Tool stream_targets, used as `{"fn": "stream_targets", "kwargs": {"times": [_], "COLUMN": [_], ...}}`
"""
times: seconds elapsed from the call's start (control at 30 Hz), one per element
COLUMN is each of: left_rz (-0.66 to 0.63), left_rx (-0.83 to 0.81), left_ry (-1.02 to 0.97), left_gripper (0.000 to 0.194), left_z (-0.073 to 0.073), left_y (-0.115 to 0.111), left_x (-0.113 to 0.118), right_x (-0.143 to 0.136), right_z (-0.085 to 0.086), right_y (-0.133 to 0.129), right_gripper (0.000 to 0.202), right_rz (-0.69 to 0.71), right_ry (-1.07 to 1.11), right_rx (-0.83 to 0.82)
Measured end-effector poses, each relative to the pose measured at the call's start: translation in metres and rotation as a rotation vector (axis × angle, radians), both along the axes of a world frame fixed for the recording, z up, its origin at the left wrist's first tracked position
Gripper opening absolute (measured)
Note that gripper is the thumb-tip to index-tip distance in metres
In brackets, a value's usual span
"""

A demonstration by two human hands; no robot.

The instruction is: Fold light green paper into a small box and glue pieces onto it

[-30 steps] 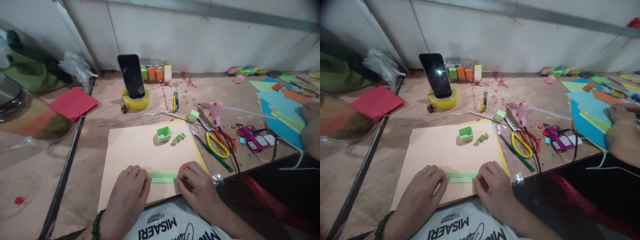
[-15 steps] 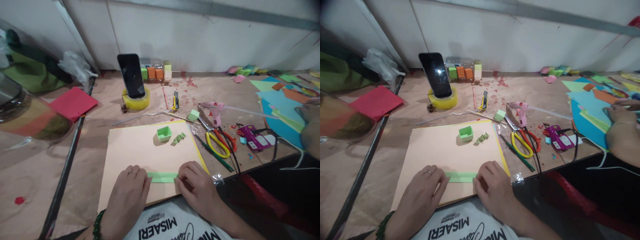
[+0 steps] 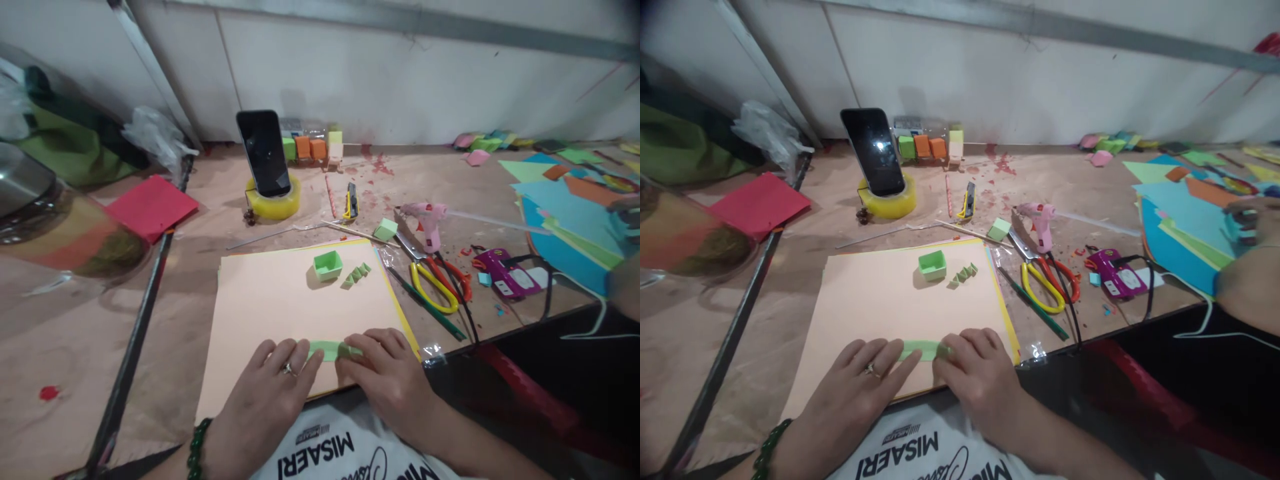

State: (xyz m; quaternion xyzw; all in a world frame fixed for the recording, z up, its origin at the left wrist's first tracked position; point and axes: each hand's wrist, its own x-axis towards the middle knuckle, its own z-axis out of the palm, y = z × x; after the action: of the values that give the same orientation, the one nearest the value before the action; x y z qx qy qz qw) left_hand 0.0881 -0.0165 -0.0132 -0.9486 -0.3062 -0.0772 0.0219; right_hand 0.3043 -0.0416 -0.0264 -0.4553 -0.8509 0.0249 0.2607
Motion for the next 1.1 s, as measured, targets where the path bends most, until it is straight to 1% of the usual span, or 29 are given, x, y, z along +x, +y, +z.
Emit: {"fn": "stream_targets", "kwargs": {"times": [0.1, 0.2, 0.3, 0.37, 0.47, 0.53, 0.6, 0.73, 0.8, 0.83, 0.9, 0.97, 1.03, 1.1], "left_rz": [-0.025, -0.037, -0.067, -0.110, -0.180, -0.211, -0.232, -0.244, -0.208, -0.174, -0.099, -0.024, 0.045, 0.122], "left_rx": [-0.010, 0.005, 0.046, 0.077, 0.099, 0.076, 0.061, 0.049, -0.028, -0.098, -0.281, -0.446, -0.565, -0.645], "left_ry": [0.061, 0.050, 0.033, 0.040, 0.132, 0.198, 0.234, 0.224, 0.154, 0.106, 0.009, -0.066, -0.110, -0.125], "left_gripper": [0.042, 0.044, 0.047, 0.044, 0.034, 0.027, 0.023, 0.024, 0.024, 0.024, 0.025, 0.027, 0.026, 0.022], "left_z": [0.002, 0.001, 0.000, 0.001, 0.007, 0.013, 0.017, 0.019, 0.017, 0.017, 0.017, 0.019, 0.020, 0.020], "left_y": [-0.003, -0.006, -0.007, -0.005, 0.003, 0.009, 0.012, 0.018, 0.024, 0.028, 0.036, 0.044, 0.049, 0.052], "left_x": [-0.008, -0.016, -0.018, -0.016, -0.010, -0.006, -0.002, 0.002, 0.002, 0.002, 0.001, 0.000, -0.001, -0.001], "right_x": [0.009, 0.019, 0.021, 0.017, 0.008, 0.004, 0.002, 0.003, 0.004, 0.005, 0.006, 0.007, 0.007, 0.008], "right_z": [0.000, 0.002, 0.006, 0.008, 0.008, 0.007, 0.006, 0.004, 0.003, 0.002, 0.001, 0.000, -0.002, -0.002], "right_y": [-0.003, -0.007, -0.009, -0.009, -0.006, -0.002, 0.002, 0.006, 0.007, 0.007, 0.007, 0.008, 0.009, 0.010], "right_gripper": [0.023, 0.026, 0.026, 0.021, 0.011, 0.015, 0.016, 0.021, 0.023, 0.021, 0.014, 0.012, 0.013, 0.016], "right_rz": [0.017, 0.020, 0.034, 0.031, -0.014, -0.030, -0.013, 0.051, 0.052, 0.047, 0.035, 0.017, -0.013, -0.041], "right_ry": [-0.013, 0.014, 0.053, 0.078, 0.077, 0.034, -0.033, -0.097, -0.069, -0.047, -0.011, 0.013, 0.055, 0.113], "right_rx": [-0.009, -0.036, -0.084, -0.120, -0.116, -0.085, -0.055, -0.014, -0.038, -0.064, -0.122, -0.148, -0.166, -0.224]}}
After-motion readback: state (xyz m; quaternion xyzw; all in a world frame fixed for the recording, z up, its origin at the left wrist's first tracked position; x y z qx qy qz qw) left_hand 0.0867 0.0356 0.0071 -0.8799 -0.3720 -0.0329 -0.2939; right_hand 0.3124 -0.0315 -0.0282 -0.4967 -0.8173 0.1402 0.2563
